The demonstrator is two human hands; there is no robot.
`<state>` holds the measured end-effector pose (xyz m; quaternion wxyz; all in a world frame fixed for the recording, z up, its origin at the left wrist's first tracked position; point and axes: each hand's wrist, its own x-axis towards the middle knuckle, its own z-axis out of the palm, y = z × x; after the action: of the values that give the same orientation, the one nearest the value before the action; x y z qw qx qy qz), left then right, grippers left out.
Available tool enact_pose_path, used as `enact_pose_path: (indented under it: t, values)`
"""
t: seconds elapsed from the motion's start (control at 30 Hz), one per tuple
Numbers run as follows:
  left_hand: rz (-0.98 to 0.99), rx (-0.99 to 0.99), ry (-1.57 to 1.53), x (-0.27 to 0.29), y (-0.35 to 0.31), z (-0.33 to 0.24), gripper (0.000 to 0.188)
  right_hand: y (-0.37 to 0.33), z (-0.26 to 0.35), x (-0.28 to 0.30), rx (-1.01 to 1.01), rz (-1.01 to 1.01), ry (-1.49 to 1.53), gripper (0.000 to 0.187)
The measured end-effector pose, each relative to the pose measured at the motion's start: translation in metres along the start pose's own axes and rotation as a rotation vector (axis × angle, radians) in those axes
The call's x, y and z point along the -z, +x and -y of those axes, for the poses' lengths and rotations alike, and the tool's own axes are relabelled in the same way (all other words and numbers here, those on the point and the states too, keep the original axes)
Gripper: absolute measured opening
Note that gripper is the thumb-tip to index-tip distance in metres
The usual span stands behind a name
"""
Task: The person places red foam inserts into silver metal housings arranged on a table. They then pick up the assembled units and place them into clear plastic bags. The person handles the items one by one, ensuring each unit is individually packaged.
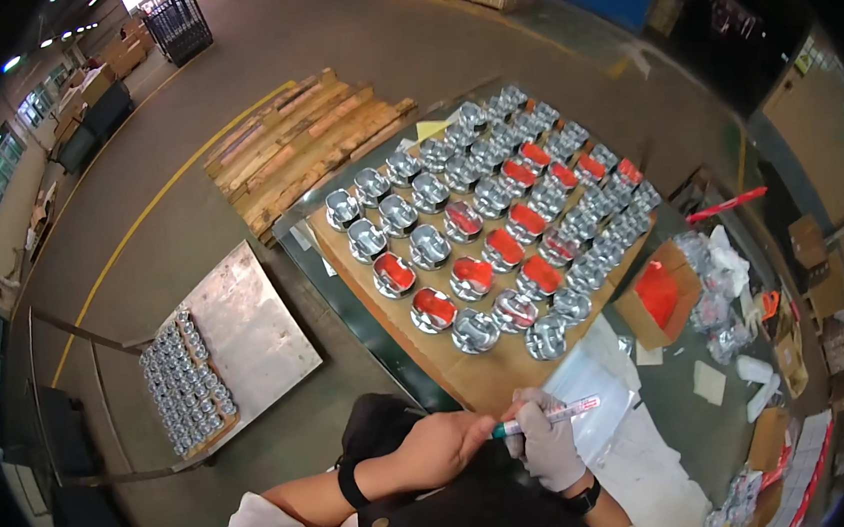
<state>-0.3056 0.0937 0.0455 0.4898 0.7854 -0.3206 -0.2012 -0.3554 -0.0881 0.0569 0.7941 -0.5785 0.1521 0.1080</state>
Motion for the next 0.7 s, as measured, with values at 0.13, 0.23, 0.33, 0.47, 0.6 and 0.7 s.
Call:
enact_pose_path:
  t: [0.13,0.23,0.33,0.47,0.6,0.7]
  values:
    - [0.169,0.250,-0.213,0.054,0.031,0.011,0.053,0.039,0.011,-0.029,0.091,-0.101,0.017,0.025]
    - [0.355,0.614,-0.529,0.099,0.063,0.036,0.058,0.058,0.022,-0.025,0.068,-0.343,0.164,0.026]
    - [0.342,0.787,-0.819,0.150,0.084,0.075,0.057,0.083,0.050,-0.023,0.422,-0.704,0.691,0.024]
    - [0.594,0.642,-0.712,0.225,0.089,0.117,0.051,0.117,0.047,-0.033,0.458,-0.843,0.495,0.020]
    - [0.614,0.759,-0.539,0.294,0.080,0.177,0.043,0.157,0.035,-0.073,0.356,-0.865,0.348,0.027]
    - [0.497,1.095,-0.584,0.342,0.039,0.212,0.038,0.186,0.026,-0.098,0.141,-1.032,0.329,0.032]
